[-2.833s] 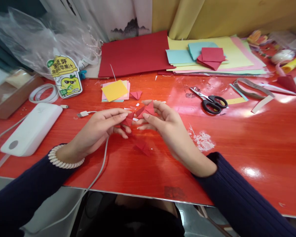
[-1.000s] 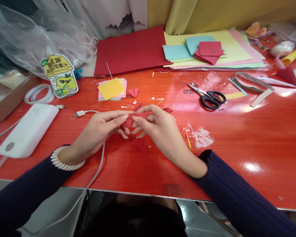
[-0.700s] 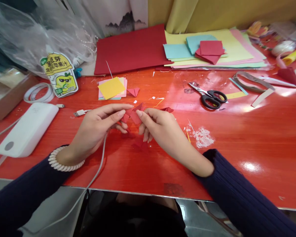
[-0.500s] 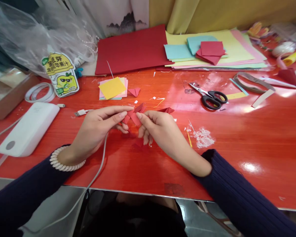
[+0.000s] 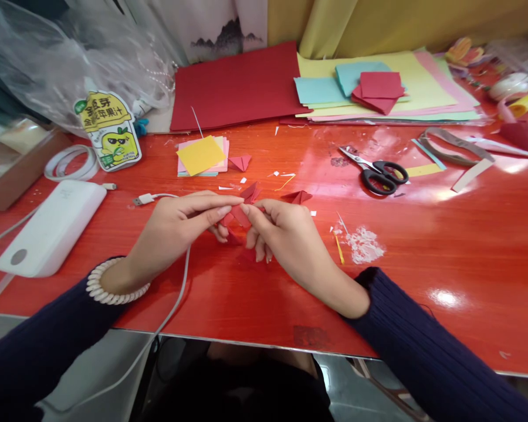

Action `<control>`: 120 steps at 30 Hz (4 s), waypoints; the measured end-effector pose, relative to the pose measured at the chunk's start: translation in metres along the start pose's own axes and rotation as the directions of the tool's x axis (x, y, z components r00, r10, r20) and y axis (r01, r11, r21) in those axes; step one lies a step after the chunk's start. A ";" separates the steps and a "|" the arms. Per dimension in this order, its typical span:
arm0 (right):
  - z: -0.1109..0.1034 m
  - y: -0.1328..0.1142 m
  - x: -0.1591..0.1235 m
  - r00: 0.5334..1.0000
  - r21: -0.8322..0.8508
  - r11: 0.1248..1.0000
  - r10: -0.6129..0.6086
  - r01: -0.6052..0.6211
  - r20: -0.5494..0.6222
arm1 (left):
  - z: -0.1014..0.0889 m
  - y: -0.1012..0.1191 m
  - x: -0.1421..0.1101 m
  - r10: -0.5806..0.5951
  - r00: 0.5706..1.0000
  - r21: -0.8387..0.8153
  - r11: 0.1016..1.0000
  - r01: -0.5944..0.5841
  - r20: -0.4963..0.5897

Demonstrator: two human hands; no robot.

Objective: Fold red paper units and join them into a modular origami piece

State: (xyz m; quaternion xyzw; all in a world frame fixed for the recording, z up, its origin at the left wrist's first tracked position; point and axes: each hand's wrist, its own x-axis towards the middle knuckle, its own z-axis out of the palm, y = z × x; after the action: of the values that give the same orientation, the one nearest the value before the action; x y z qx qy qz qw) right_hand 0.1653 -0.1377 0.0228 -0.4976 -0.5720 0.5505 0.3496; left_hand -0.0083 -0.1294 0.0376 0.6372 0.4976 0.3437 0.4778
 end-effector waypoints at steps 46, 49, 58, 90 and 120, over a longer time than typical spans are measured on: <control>-0.022 0.005 -0.001 0.825 -0.665 0.494 -0.255 0.560 0.505 | -0.015 -0.008 0.015 -0.075 0.985 -0.326 0.945 0.020 -0.156; -0.022 0.004 0.004 0.848 -0.595 0.604 -0.372 0.530 0.379 | -0.015 -0.010 0.016 -0.067 0.986 -0.316 0.949 0.014 -0.155; -0.022 -0.007 0.005 0.984 -0.116 0.977 -0.179 0.179 0.017 | -0.011 -0.013 0.013 0.012 0.999 -0.217 0.976 -0.020 -0.041; -0.023 0.000 0.009 0.997 -0.004 0.997 -0.072 0.072 -0.021 | -0.003 -0.005 0.009 -0.063 0.992 -0.299 0.950 0.094 0.113; -0.021 -0.005 0.006 0.994 -0.156 0.986 -0.038 0.053 0.099 | -0.005 -0.010 0.009 0.009 0.994 -0.251 0.968 0.018 0.107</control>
State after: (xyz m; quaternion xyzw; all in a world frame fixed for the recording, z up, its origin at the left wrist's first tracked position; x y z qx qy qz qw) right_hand 0.1824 -0.1260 0.0299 -0.4838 -0.6411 0.5183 0.2937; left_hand -0.0129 -0.1186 0.0293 0.5879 0.4251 0.3682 0.5815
